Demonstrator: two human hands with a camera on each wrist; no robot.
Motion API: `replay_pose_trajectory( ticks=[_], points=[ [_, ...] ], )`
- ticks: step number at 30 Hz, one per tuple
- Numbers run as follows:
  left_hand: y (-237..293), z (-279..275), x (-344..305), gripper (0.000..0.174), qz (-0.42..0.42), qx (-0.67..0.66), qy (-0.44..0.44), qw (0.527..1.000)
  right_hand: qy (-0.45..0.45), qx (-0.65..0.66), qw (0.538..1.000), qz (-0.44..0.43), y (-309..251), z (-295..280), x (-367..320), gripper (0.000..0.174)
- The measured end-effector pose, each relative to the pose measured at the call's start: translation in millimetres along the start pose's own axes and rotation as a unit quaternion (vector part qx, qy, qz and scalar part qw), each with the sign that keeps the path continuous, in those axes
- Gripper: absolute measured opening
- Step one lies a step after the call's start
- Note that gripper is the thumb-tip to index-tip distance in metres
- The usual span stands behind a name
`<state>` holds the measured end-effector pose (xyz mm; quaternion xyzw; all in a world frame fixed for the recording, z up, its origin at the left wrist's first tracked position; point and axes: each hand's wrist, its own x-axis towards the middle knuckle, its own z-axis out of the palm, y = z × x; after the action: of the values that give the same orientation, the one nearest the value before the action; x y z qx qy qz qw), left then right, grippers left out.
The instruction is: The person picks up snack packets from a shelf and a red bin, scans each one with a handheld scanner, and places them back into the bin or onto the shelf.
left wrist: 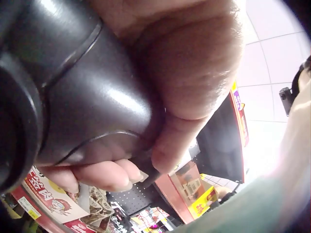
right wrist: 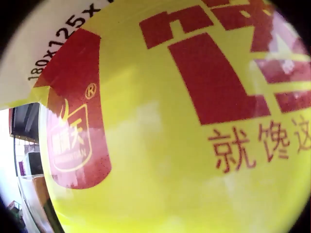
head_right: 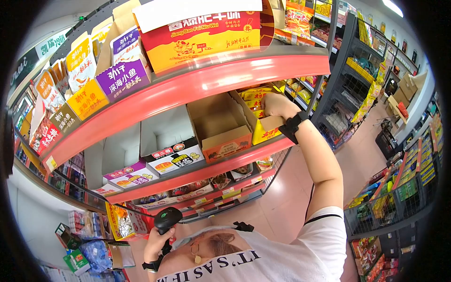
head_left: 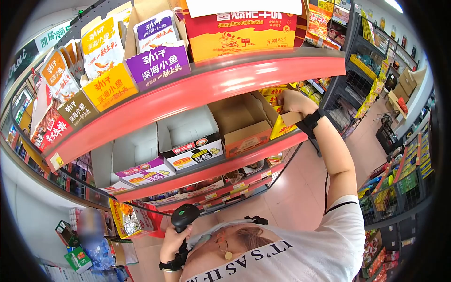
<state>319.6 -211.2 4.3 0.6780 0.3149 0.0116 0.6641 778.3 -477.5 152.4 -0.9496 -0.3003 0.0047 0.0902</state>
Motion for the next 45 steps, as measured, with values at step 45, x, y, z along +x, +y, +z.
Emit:
replay_pose_trajectory(
  ticks=[45],
  points=[
    [-9,-54,-110,0.038,0.078,-0.048,0.118,0.989,0.274,0.193,0.685,-0.647,-335,168,-122,0.027]
  ],
)
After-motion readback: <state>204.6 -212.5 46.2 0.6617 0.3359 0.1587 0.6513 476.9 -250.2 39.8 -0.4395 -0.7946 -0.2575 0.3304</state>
